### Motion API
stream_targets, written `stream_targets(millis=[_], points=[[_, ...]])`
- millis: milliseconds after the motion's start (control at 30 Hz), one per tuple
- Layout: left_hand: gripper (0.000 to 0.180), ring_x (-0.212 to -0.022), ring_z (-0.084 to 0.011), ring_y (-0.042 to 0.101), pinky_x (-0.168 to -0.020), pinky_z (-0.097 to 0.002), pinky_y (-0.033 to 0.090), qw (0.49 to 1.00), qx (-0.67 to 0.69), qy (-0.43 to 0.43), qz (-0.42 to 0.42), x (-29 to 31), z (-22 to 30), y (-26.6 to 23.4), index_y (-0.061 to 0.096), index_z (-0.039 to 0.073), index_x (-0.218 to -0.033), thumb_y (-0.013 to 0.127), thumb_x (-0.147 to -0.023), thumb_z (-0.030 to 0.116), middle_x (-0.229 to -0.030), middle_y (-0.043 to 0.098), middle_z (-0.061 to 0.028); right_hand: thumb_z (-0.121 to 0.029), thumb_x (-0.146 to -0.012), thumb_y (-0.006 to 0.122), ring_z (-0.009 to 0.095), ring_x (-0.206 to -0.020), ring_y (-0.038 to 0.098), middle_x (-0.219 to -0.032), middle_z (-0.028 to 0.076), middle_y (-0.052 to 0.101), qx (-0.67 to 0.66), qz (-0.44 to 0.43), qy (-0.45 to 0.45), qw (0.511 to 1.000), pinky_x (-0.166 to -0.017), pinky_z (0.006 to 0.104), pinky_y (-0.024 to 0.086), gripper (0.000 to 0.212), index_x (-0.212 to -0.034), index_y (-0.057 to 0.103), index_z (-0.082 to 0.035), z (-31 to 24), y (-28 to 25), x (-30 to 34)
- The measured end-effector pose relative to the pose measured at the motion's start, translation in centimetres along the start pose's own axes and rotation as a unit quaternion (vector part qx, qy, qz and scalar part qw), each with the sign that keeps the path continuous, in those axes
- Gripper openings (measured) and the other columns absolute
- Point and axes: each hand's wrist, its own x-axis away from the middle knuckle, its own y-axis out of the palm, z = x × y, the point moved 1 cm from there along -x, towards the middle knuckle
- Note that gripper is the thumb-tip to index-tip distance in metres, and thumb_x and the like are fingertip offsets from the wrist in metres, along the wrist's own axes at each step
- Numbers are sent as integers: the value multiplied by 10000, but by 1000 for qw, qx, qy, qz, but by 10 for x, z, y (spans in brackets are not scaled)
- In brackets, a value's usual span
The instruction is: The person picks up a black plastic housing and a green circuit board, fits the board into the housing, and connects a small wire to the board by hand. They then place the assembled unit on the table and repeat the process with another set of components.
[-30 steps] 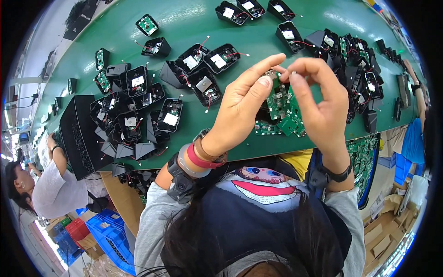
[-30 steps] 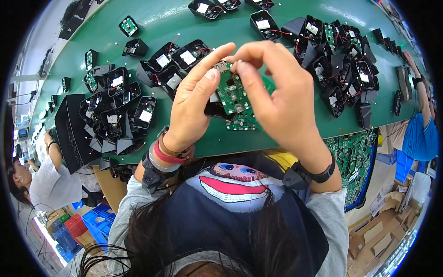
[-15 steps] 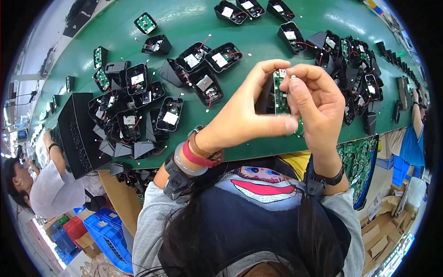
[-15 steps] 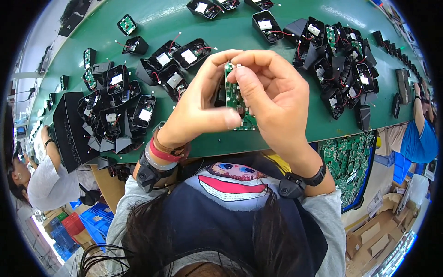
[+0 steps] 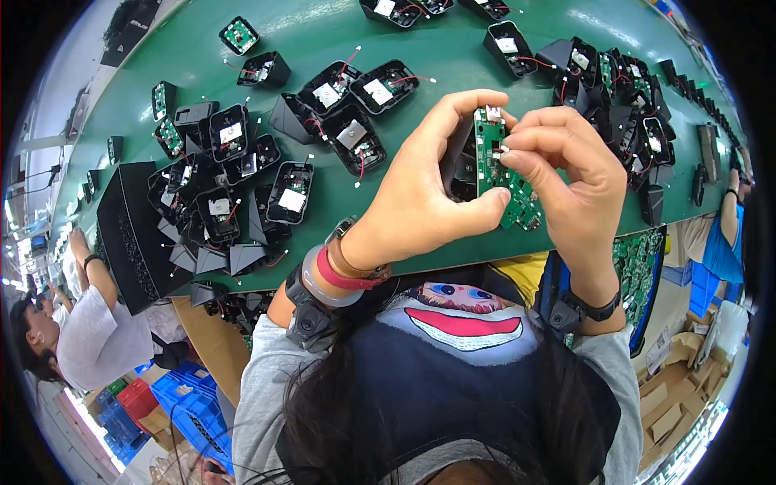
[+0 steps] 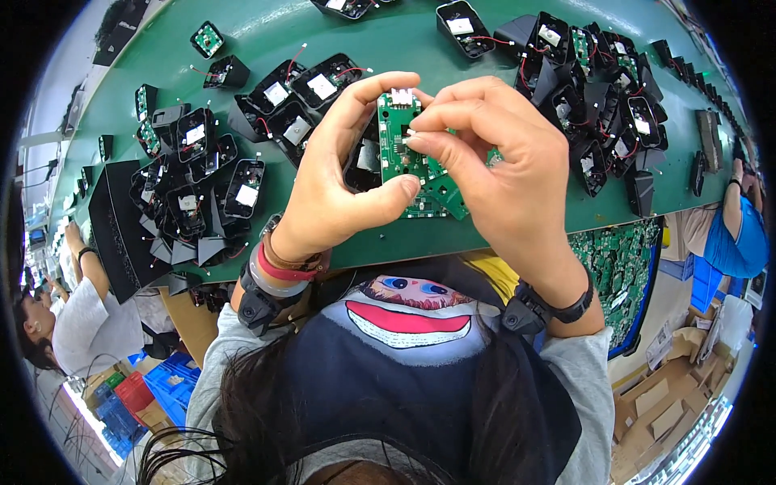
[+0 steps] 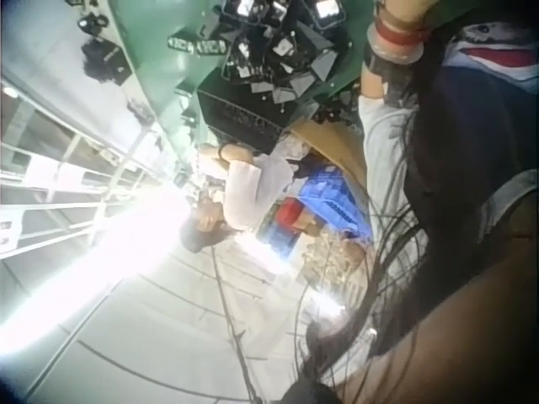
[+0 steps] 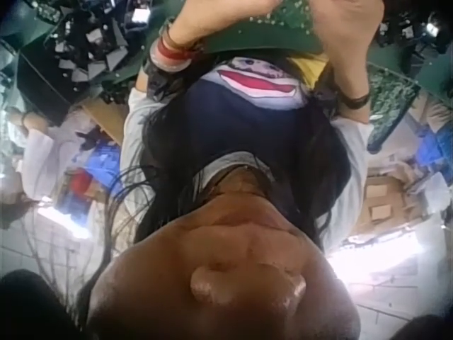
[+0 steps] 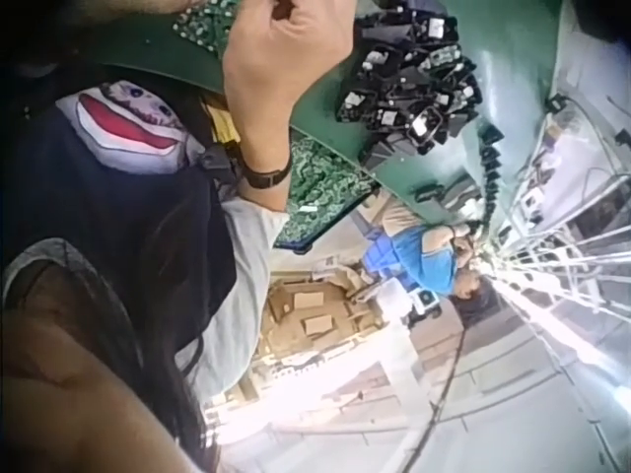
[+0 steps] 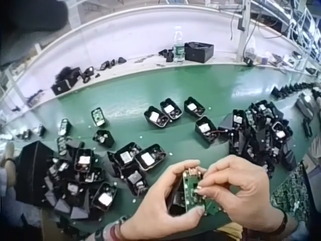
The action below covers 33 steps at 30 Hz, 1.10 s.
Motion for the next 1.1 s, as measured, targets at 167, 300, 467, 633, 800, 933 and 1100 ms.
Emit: stream_targets(millis=[167, 300, 467, 633, 800, 933, 1100], points=[[686, -1091, -169, 500, -985, -303, 366, 1000, -1, 8, 2, 0, -1, -1, 395, 2, -1296, 667, -672, 91, -1166, 530, -101, 17, -709, 701, 169, -716, 618, -791, 76, 627, 47, -36, -55, 997, -620, 255, 487, 103, -798, 655, -3, 0, -6, -4], [675, -1071, -157, 509, -969, -288, 381, 997, -69, 41, 5, 0, -5, -2, 401, 8, -1291, 653, -666, 47, -1161, 533, -96, 19, -696, 686, 217, -723, 623, -799, 89, 620, 115, -69, -87, 987, -633, 280, 499, 124, -804, 631, -4, -1, -6, -5], [657, -1026, -153, 530, -930, -276, 408, 967, -231, 103, 34, 0, -9, 1, 436, 25, -1269, 652, -648, 7, -1130, 544, -94, -2, -700, 662, 240, -752, 613, -821, 86, 591, 206, -113, -136, 962, -639, 304, 498, 142, -828, 603, -7, -2, -5, -8], [640, -987, -159, 549, -882, -271, 431, 936, -316, 139, 64, 0, -7, 0, 469, 25, -1245, 665, -636, 14, -1079, 561, -79, -49, -685, 617, 227, -768, 592, -844, 73, 558, 310, -131, -212, 918, -620, 315, 491, 152, -825, 573, -8, -4, -1, -10], [643, -987, -139, 527, -888, -254, 414, 959, -276, 58, 31, 1, -3, -3, 465, 18, -1246, 671, -637, 37, -1062, 554, -65, 4, -688, 677, 208, -694, 613, -797, 77, 599, 331, -204, -224, 894, -617, 304, 500, 157, -816, 584, -1, -10, -6, -21], [639, -993, -126, 514, -897, -246, 402, 976, -206, 65, 11, 0, -5, -6, 457, 7, -1247, 666, -643, 45, -1067, 542, -70, 8, -681, 690, 133, -664, 595, -725, 58, 597, 122, -234, -13, 964, -605, 260, 477, 150, -777, 574, 9, -3, -14, -36], [671, -1032, -143, 522, -939, -270, 389, 994, -108, 29, 9, -3, -2, -9, 421, -6, -1287, 665, -669, 84, -1131, 538, -82, 8, -718, 688, 70, -685, 571, -728, 19, 616, 52, -230, 106, 966, -636, 210, 453, 131, -815, 600, 14, 0, -13, -36]])
